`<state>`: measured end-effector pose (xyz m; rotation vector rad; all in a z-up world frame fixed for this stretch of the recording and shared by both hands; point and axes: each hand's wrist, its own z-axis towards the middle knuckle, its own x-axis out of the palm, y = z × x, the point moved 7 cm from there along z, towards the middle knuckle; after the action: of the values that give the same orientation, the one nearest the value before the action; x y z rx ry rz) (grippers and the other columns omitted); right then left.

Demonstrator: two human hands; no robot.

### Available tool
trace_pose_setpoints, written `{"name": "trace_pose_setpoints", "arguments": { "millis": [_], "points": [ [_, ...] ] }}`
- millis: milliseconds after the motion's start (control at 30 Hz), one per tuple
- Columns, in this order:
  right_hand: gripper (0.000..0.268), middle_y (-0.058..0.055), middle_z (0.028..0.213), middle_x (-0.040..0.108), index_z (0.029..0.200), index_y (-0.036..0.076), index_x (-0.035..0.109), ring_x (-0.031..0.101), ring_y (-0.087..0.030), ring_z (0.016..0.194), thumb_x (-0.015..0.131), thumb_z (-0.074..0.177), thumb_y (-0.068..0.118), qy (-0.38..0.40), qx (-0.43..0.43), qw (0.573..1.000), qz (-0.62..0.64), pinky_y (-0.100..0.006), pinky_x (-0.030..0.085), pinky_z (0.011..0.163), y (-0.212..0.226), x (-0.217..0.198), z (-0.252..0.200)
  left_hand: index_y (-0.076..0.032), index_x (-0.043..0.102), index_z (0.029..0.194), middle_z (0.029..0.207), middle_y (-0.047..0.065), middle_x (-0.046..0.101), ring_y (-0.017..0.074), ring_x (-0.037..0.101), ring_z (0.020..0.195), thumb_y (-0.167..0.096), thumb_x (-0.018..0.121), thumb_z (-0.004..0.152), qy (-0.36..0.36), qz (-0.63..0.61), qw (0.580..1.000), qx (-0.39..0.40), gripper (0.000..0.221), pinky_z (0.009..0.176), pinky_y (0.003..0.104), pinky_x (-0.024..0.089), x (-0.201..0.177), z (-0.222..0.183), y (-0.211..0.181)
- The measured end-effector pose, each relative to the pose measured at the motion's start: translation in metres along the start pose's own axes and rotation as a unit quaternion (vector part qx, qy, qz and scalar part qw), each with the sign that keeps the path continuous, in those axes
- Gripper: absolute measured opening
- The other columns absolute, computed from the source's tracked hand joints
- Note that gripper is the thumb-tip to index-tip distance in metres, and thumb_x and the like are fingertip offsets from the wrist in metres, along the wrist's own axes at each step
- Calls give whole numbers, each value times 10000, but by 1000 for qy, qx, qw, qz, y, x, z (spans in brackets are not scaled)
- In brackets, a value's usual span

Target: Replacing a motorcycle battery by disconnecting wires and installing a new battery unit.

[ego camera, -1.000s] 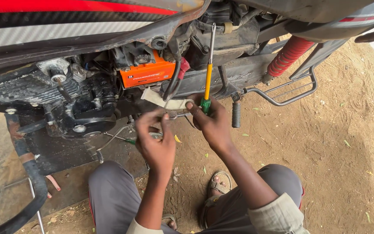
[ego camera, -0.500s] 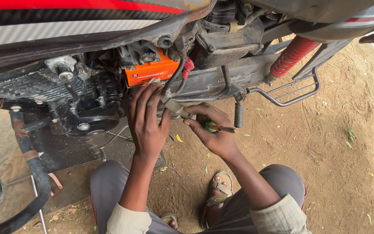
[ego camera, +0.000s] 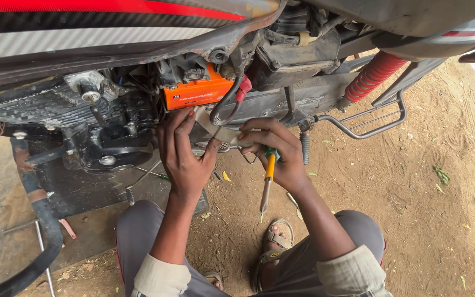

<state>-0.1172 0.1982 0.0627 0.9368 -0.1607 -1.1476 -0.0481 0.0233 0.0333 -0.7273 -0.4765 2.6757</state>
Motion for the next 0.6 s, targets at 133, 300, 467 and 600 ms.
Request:
{"name": "trace_pose_setpoints", "arguments": {
  "millis": [133,300,467,600],
  "points": [
    [216,-148,1232,710,1155,21,684,723,-168,973,680,945,-33,-36,51,998,-27,-265,596,754,-24,-8,-5,-10,586,1339,1248,123,576,314,556,1129,-384,928,809,-13,1,1000,-9,733,979,494,452,-7,7,-10],
    [220,-118,1217,762,1208,22,672,573,-51,702,675,1024,142,-82,154,983,64,-206,458,593,-39,-17,-5,-57,625,1224,1098,118,566,319,546,1009,-406,936,770,5,17,1000,-26,651,904,457,452,-7,7,-24],
    [331,-21,827,658,1311,21,669,534,-47,619,686,1014,167,-111,266,955,68,-210,435,535,-59,-21,-11,-73,555,982,984,87,530,307,557,924,-435,997,703,-2,28,997,-65,636,803,480,461,-12,13,-39],
    [357,26,787,582,1350,33,666,494,-43,601,657,1028,188,-118,301,942,94,-211,410,530,-50,-1,-11,-45,517,1025,1025,96,562,301,586,971,-259,998,689,-23,-54,991,-122,624,863,478,498,-9,8,-38]
  ]
}}
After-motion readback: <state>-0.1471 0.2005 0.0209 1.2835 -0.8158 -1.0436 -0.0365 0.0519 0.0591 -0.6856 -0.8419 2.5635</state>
